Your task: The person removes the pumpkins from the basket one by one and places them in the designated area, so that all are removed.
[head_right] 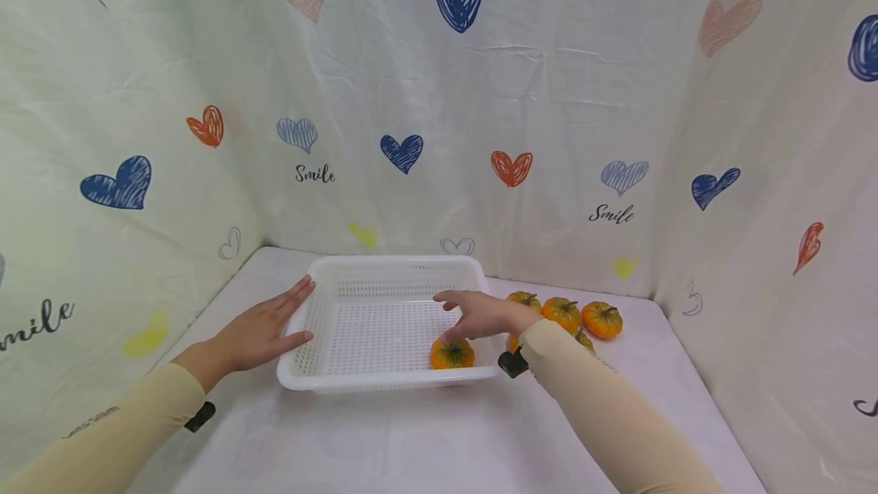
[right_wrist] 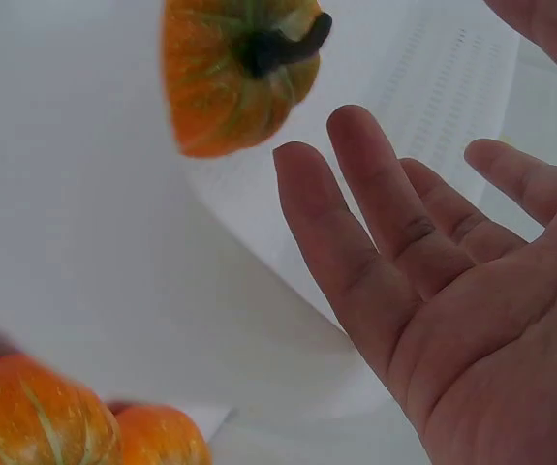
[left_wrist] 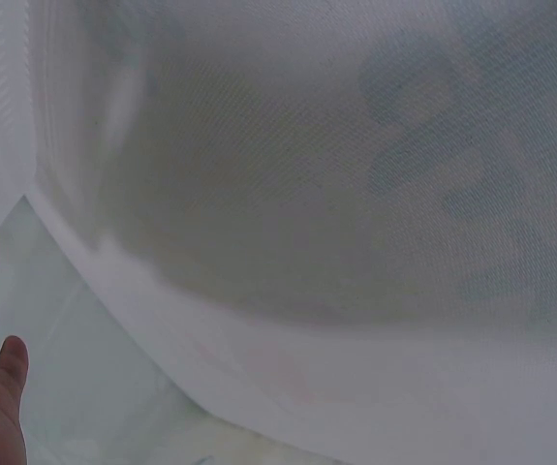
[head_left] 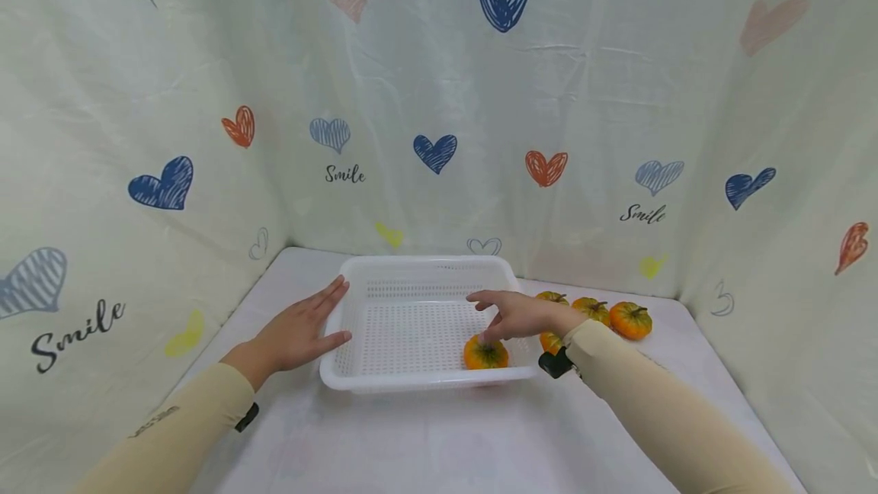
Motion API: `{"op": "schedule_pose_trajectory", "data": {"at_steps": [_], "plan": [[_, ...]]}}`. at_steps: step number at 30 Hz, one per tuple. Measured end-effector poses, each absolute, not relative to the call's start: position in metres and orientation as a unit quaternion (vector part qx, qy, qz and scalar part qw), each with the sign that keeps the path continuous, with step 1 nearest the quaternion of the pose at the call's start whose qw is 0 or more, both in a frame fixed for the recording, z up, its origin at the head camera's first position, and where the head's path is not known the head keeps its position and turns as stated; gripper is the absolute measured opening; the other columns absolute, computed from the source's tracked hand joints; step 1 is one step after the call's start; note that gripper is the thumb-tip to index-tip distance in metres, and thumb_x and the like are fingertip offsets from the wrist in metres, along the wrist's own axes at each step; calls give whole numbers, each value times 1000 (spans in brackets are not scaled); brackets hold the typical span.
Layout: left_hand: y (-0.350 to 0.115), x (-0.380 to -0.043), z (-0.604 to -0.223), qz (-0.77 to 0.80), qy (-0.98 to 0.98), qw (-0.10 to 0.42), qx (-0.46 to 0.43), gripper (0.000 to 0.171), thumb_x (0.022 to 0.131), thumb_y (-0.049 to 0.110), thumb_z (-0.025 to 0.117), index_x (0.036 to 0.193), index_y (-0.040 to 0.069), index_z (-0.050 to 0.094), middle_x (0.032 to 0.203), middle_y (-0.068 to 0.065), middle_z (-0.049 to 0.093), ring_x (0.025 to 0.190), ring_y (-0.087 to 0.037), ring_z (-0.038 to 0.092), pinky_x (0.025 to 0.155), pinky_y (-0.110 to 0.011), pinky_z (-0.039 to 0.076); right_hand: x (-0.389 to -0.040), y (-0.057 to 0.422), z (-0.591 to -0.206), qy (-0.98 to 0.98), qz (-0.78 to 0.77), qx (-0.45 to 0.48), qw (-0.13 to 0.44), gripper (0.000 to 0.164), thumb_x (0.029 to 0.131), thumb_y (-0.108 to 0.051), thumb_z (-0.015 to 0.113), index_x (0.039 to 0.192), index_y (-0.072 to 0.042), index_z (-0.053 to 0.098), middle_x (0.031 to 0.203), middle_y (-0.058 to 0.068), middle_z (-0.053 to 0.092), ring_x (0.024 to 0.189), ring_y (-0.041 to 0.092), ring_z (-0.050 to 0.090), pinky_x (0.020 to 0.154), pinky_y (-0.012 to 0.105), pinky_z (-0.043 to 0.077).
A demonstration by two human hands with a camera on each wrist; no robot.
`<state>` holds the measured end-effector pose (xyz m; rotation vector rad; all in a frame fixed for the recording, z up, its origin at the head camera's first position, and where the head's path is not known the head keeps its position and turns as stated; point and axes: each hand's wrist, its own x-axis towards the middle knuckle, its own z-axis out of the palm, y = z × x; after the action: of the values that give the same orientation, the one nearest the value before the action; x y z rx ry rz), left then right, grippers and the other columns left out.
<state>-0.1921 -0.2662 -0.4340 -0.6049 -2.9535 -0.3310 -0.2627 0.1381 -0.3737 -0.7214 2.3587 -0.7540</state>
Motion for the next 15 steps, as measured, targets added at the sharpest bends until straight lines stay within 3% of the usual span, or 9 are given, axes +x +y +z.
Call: {"op": "schedule_pose_trajectory", "data": {"at_steps": [8,15], "plan": [[-266,-192,-433,-109,-972,54,-200,88,97,59,50,158,3,20,165,-11,15,146,-33,27,111,-56,32,-255,131,-381,875,-280,-256,301,77,87,-24,79,152,-15,40,150,17,42,112,27,61,85,41,57],[-266,-191,-432,-111,-972,51,-200,90,97,63,46,159,4,19,166,-11,14,147,-33,26,111,-56,32,-250,129,-378,871,-272,-254,319,76,87,-26,79,152,-16,41,150,16,41,118,29,58,86,42,57]]}}
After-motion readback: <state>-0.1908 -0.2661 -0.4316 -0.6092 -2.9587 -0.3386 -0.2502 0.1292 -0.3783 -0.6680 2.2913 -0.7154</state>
